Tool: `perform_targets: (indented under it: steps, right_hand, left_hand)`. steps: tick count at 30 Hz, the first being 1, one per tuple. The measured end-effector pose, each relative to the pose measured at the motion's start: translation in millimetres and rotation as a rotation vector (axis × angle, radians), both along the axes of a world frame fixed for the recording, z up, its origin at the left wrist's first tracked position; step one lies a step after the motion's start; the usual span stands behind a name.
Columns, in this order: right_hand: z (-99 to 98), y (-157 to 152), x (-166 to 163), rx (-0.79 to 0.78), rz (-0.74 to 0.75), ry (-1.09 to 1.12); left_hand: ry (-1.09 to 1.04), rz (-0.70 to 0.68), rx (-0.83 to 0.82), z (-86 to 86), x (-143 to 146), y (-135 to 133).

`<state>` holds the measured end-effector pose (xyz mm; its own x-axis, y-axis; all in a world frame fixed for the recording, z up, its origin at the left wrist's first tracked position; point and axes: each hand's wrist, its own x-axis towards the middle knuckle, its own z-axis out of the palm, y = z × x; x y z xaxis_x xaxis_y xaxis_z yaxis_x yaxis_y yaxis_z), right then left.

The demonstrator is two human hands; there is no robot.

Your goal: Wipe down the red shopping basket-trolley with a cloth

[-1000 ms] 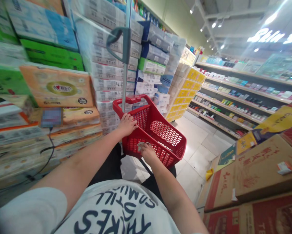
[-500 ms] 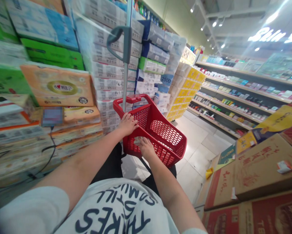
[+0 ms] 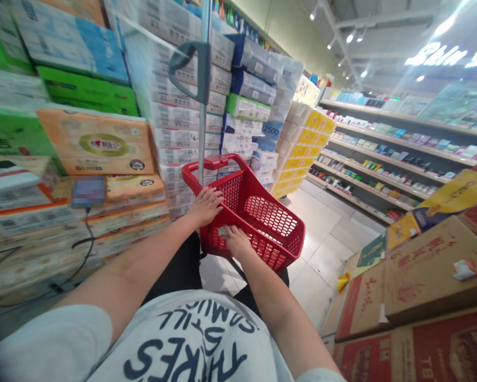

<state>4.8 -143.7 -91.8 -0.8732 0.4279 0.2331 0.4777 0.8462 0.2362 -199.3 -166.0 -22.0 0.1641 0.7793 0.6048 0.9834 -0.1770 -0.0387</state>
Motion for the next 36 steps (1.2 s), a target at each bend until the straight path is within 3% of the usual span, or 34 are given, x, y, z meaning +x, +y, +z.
perform_targets:
  steps: [6,13,19,23,28,36]
  right_hand:
    - [-9.1,2,7,-0.032,0.106,-0.044]
    - [-8.5,-1,-5,-0.030,0.052,0.000]
    - [-10.6,-9,-10,-0.117,0.008,-0.104]
    - [-1.2,-12,-16,-0.095,-0.021,-0.105]
    - [6.9,-18,-19,-0.191,-0.127,-0.255]
    - [5.1,-14,-10,-0.113,-0.100,-0.138]
  left_hand:
    - [0.034,0.028,0.010,1.6,5,-3]
    - [-0.005,0.034,0.011,3.7,9,-1]
    - [0.024,0.066,0.000,5.1,11,-1]
    - [0.041,0.080,0.019,5.3,11,-2]
    - [0.060,0.090,0.024,6.2,12,-3]
    - [0.050,0.060,0.045,3.2,11,-1]
